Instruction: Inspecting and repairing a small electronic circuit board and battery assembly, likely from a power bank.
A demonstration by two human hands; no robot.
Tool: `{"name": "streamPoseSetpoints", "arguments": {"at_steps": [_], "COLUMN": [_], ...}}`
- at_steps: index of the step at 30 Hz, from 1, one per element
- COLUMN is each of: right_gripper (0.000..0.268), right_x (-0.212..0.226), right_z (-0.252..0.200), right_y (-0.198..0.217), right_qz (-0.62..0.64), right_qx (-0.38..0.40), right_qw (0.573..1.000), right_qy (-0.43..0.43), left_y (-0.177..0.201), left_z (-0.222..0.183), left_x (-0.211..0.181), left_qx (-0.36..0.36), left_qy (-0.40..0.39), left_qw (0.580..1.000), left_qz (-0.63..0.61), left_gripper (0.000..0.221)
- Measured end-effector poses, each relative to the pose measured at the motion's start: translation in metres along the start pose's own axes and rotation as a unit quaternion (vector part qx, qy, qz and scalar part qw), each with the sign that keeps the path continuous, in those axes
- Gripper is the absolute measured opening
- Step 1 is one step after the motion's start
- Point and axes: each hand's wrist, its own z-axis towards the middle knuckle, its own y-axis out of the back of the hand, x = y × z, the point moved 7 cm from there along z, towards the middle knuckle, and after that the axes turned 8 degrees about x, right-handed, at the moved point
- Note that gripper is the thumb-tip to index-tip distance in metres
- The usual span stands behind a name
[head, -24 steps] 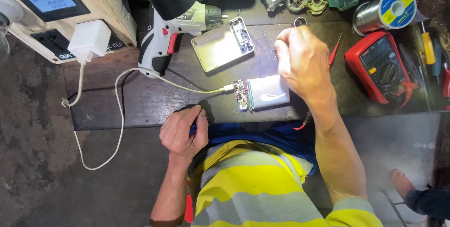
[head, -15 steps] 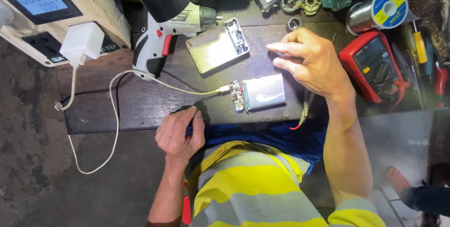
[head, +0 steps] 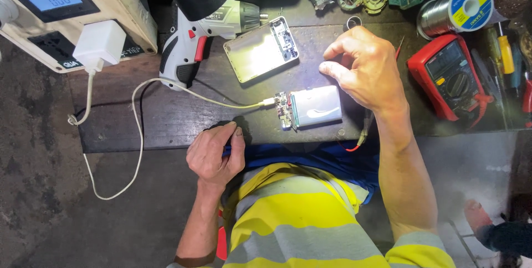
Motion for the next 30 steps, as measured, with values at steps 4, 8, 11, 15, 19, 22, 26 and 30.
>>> {"name": "streamPoseSetpoints", "arguments": {"at_steps": [4,8,11,15,19,22,26,30], "right_gripper": [0.016,0.018,0.017,0.015,0.017,0.017,0.014,0.016], "right_x": [0.002,0.04,0.08,0.121,0.11,0.109,0.115,0.134], "right_z": [-0.006,-0.03,-0.051,-0.075,-0.093,-0.097,-0.101,-0.096], "right_y": [0.003,0.01,0.005,-0.021,-0.041,-0.045,-0.051,-0.051], "right_qz": [0.032,0.126,0.197,0.228,0.309,0.325,0.33,0.273], "right_qx": [-0.004,-0.011,-0.002,0.035,-0.034,-0.033,-0.029,-0.042], "right_qw": [0.999,0.992,0.98,0.97,0.948,0.943,0.94,0.957], "right_qy": [-0.01,0.007,0.039,0.073,0.071,0.061,0.078,0.089], "left_y": [0.008,0.014,0.005,-0.016,-0.024,-0.024,-0.031,-0.027], "left_z": [0.016,0.017,0.02,0.019,-0.002,-0.007,-0.02,-0.022], "left_x": [-0.008,-0.013,-0.032,-0.067,-0.061,-0.06,-0.058,-0.057], "left_qx": [0.013,0.013,0.032,0.21,0.186,0.201,0.205,0.181], "left_qy": [0.025,0.096,0.123,0.185,0.229,0.225,0.294,0.317], "left_qw": [0.999,0.989,0.965,0.885,0.846,0.836,0.729,0.781], "left_qz": [-0.037,-0.115,-0.23,-0.373,-0.444,-0.458,-0.583,-0.507], "left_gripper": [0.007,0.004,0.009,0.02,0.025,0.021,0.014,0.012]}}
